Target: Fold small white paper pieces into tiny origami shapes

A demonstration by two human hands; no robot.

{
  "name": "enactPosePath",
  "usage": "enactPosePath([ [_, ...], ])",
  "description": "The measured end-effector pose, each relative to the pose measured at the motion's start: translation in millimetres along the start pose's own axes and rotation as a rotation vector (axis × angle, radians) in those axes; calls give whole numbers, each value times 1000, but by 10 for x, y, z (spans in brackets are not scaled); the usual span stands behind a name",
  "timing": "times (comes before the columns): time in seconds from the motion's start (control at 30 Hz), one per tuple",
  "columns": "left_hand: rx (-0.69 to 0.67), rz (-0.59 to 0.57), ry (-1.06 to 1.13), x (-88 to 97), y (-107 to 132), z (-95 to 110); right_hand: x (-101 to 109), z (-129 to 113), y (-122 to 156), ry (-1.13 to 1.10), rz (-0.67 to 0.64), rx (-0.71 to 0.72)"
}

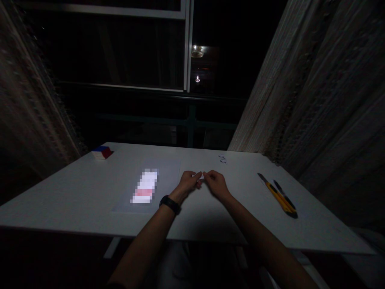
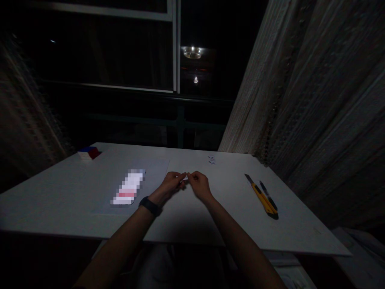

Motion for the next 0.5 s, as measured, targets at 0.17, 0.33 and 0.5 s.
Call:
enactPosePath([
  [0.17,-53,1,-47,-17,15,30,-8,-5,-4,-80,5,-30],
  [0.33,-33,-14,-13,-27,20,30,-10,-4,-10,-172,-33,-35],
  [0.5,-6,-28,49,-39,22,27,-11,15,-17,-196,-64,-22],
])
Point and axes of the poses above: each hand's wrist, its own y-axis away from the middle knuckle, its own x-axis out of the back of the hand, z = x × y, the point moved 3 cm from there along -y, towards the middle knuckle, and after that the axes turned 14 degrees about -z, right-handed, at the moved point
